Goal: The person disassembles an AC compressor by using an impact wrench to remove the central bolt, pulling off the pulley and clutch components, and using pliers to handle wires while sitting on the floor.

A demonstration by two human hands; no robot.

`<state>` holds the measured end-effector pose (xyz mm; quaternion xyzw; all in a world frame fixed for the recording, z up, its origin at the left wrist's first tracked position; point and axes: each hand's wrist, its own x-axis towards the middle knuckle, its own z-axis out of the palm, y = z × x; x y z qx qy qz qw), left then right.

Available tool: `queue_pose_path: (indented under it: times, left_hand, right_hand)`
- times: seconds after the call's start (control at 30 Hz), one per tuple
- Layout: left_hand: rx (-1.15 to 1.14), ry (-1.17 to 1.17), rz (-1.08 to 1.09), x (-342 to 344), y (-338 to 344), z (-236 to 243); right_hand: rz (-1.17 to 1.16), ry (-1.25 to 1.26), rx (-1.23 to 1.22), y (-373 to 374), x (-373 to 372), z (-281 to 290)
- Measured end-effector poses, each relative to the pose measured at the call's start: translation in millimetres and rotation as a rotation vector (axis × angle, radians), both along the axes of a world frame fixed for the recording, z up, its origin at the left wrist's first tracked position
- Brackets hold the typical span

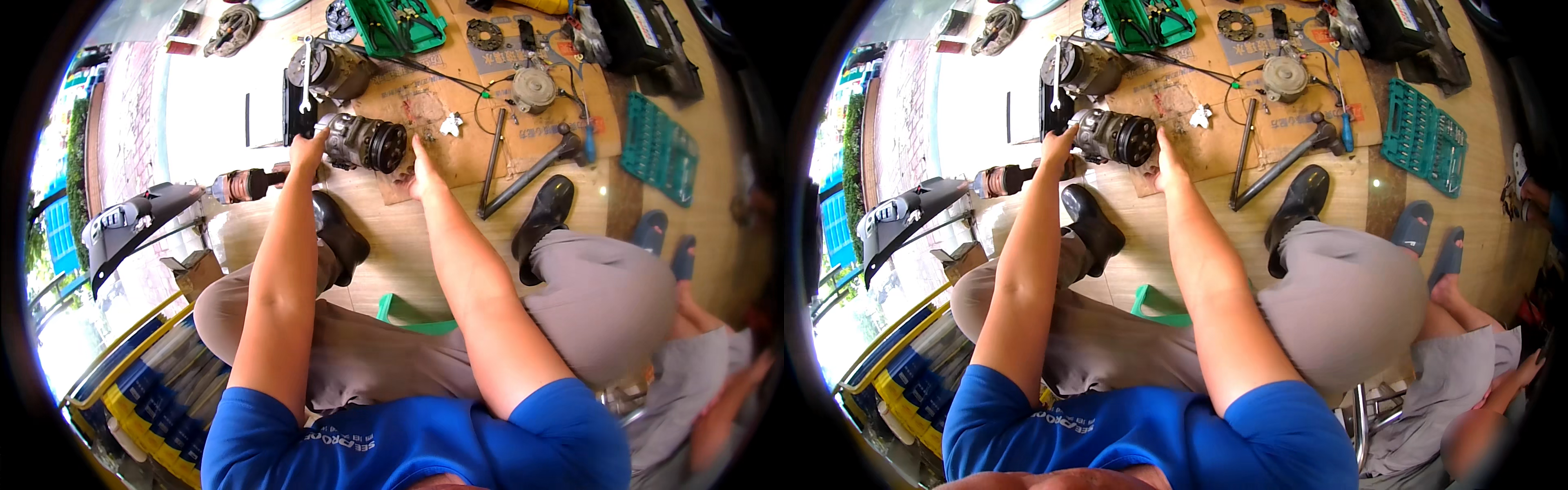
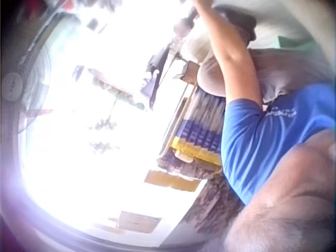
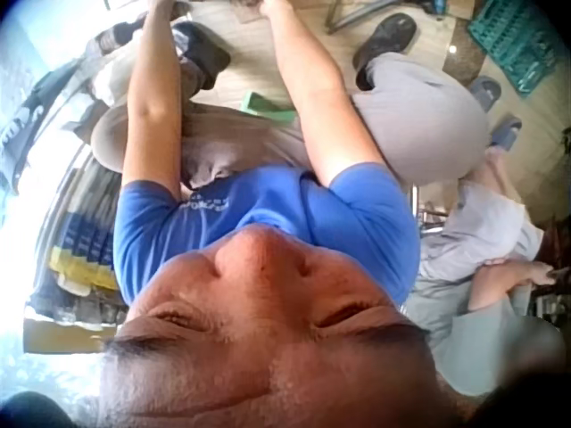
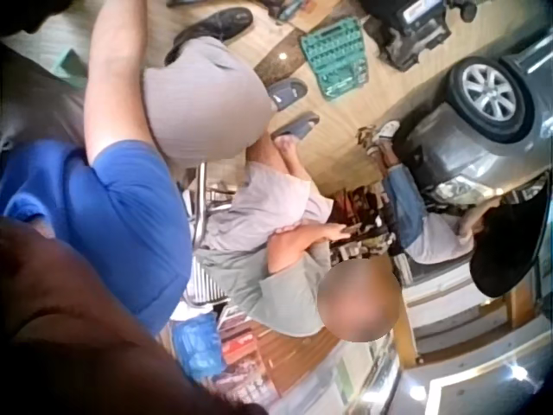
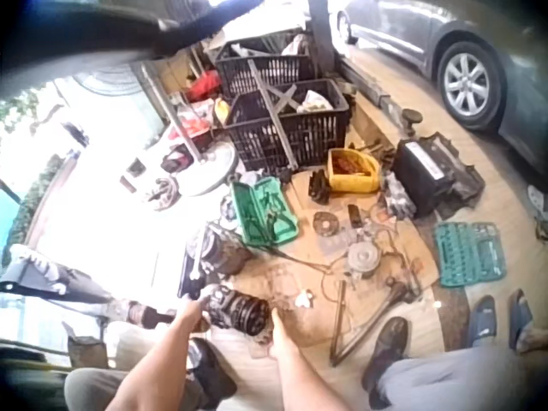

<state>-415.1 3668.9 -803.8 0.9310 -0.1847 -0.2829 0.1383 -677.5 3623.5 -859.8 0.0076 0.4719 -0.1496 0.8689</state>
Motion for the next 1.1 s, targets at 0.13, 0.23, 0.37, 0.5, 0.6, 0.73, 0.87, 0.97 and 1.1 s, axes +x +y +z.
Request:
queue_pose_path:
  times: [0.13,0.23,0.37,0.5,0.6,0.73,0.87,0.97,1.1]
  left_hand:
    - [-0.136,0.142,0.07,-7,-24,-27]
    - [-0.155,0.239,0.155,-7,-26,-40]
    - [-0.138,0.282,0.15,-5,-26,-27]
    - [-0.22,0.228,0.162,-5,-4,-33]
    - [-0.419,0.247,0.167,-4,17,-33]
    - [-0.332,0.113,0.256,-59,22,4]
    - [-0.462,0.326,0.575,-170,24,5]
    - [-0.507,0.685,0.654,-235,27,-37]
    - [-0.423,1.046,0.686,-281,19,-36]
  right_hand:
    - [0.019,0.007,0.045,-21,11,-10]
    - [0.01,-0.015,0.139,-28,28,-6]
    - [-0.029,-0.016,0.107,-26,31,-6]
    - [-0.088,-0.058,-0.009,-17,29,-13]
    - [-0.153,-0.176,-0.091,-12,24,-4]
    - [-0.03,-0.123,-0.187,-33,-19,36]
    - [0.202,0.02,-0.508,-80,-84,67]
    - [0.29,0.264,-0.614,-84,-119,116]
    - [0.352,0.496,-0.747,-84,-151,115]
